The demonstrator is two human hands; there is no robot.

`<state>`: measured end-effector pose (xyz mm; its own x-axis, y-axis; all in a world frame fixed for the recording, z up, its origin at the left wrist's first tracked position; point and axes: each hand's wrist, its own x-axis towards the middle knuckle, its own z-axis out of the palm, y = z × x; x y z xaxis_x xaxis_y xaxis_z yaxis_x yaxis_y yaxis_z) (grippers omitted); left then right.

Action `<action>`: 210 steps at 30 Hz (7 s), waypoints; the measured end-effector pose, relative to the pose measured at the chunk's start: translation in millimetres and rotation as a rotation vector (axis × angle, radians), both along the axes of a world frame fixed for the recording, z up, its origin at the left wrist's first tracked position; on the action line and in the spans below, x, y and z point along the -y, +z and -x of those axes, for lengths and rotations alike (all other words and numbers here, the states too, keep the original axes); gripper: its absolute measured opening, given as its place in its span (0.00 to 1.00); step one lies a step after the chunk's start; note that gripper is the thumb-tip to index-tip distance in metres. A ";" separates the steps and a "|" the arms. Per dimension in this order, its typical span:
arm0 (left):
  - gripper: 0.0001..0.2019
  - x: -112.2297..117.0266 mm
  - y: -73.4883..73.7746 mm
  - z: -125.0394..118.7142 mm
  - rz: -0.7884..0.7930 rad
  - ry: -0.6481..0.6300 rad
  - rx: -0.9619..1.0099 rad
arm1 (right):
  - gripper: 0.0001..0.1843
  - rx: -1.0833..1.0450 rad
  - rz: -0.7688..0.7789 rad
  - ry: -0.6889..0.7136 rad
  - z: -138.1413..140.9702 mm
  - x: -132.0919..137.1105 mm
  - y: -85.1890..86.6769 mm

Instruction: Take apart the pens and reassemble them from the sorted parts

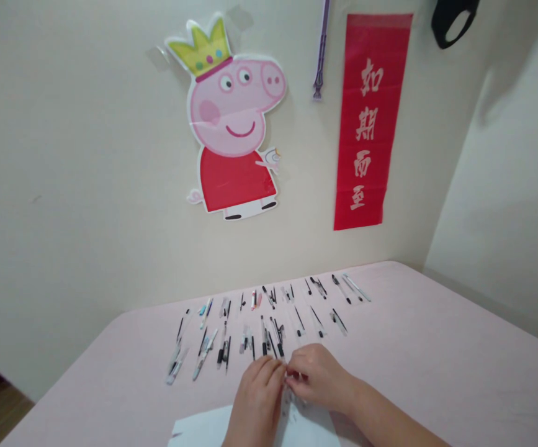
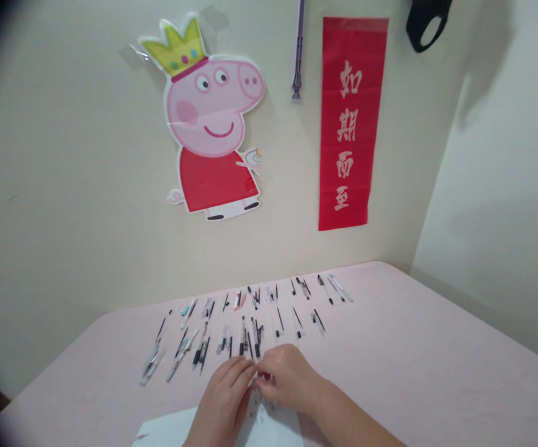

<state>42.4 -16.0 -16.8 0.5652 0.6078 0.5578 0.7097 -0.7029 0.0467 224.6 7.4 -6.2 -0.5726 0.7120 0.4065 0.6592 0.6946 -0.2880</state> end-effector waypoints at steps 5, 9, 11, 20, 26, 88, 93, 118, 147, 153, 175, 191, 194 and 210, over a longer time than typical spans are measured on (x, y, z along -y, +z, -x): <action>0.09 1.4 -4.5 1.2 0.120 0.021 0.038 | 0.05 -0.070 0.041 0.052 3.0 3.8 0.8; 0.09 0.8 -10.3 7.2 0.187 0.021 0.130 | 0.09 -0.178 0.079 -0.010 -11.7 -6.7 3.7; 0.10 0.6 -12.5 10.3 0.234 0.028 0.194 | 0.11 -0.206 0.055 -0.153 -26.2 -18.1 1.8; 0.10 -0.4 -10.8 12.6 0.499 0.068 0.354 | 0.15 -0.067 -0.096 -0.694 -98.7 -64.6 -30.4; 0.10 0.3 -9.3 12.0 0.543 0.069 0.386 | 0.15 0.025 -0.056 -0.711 -101.4 -68.3 -39.5; 0.09 -7.0 -7.5 14.8 0.556 0.091 0.402 | 0.17 -0.384 0.294 0.045 2.1 -6.3 -8.7; 0.09 -7.4 -8.2 15.6 0.569 0.086 0.404 | 0.14 -0.382 0.264 0.048 1.3 -7.2 -11.3; 0.11 -6.8 -11.0 16.7 0.564 0.129 0.433 | 0.15 0.153 -0.182 -0.663 -102.6 -61.3 -28.3; 0.11 -6.5 -10.0 16.2 0.568 0.128 0.451 | 0.09 0.080 -0.156 -0.607 -104.5 -64.4 -29.2; 0.11 -6.5 -9.0 15.7 0.558 0.138 0.443 | 0.10 0.101 -0.135 -0.606 -106.7 -67.3 -33.2; 0.11 -7.0 -8.9 14.9 0.563 0.124 0.421 | 0.18 0.147 -0.092 -0.614 -103.1 -63.4 -25.5; 0.12 -8.3 -10.7 14.7 0.557 0.115 0.422 | 0.19 -0.007 -0.042 -0.491 -101.1 -67.5 -28.7; 0.12 -8.5 -10.9 14.6 0.563 0.114 0.420 | 0.17 -0.048 -0.053 -0.497 -102.3 -67.2 -28.3; 0.11 -10.2 -15.2 16.6 0.577 0.122 0.474 | 0.12 -0.788 0.494 -0.204 -23.6 -27.6 -2.9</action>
<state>25.8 -5.8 -32.0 0.2536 0.9201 0.2986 0.5931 -0.3917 0.7034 248.2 35.0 -9.2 -0.1084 0.9624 0.2489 0.2454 0.2686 -0.9315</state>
